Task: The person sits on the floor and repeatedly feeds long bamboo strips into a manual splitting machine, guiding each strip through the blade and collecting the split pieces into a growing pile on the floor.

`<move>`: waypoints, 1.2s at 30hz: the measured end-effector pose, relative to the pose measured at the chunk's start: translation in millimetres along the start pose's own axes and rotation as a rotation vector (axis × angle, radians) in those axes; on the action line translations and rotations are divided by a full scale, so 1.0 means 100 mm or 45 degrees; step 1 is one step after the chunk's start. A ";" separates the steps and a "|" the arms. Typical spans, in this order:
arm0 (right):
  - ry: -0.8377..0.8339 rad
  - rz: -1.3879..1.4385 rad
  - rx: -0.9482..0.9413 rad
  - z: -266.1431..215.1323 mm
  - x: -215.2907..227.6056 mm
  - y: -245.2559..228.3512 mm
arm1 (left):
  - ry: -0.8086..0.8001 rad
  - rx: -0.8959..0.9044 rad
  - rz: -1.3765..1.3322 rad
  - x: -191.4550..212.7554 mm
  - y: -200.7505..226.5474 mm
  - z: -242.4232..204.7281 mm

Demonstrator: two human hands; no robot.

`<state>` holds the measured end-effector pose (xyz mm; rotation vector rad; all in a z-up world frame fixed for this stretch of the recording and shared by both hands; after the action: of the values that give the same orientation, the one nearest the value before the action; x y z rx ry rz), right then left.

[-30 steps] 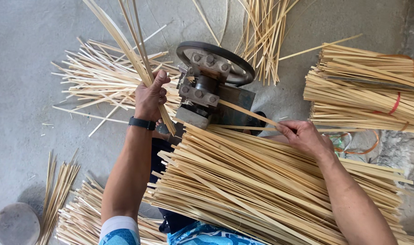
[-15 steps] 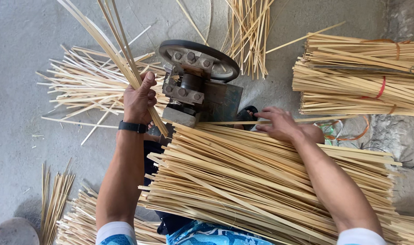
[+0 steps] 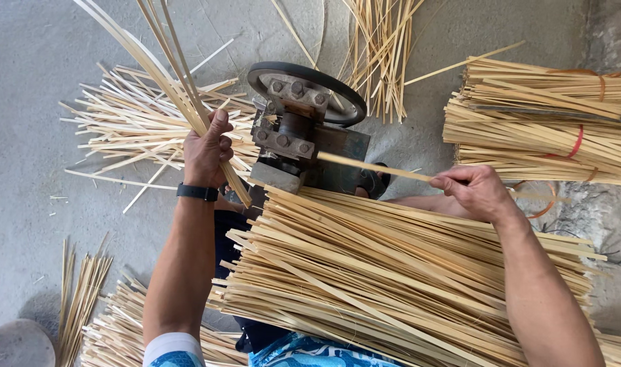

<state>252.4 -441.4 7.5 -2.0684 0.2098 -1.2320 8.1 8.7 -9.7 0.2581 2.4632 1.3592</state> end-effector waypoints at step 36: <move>-0.096 -0.294 0.219 -0.36 -0.26 0.30 | -0.050 -0.058 -0.074 -0.07 0.14 -0.03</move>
<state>214.8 -469.0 -19.6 -2.0252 -0.1692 -1.2567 13.9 11.6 5.2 0.1990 2.3859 1.3715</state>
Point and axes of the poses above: each hand's wrist, its own z-axis towards the middle knuckle, its own x-axis out of the back of the hand, y = z × x, the point moved 1 cm from there along z, towards the middle knuckle, and after that the axes turned 13 degrees about y, right-handed, at the moved point
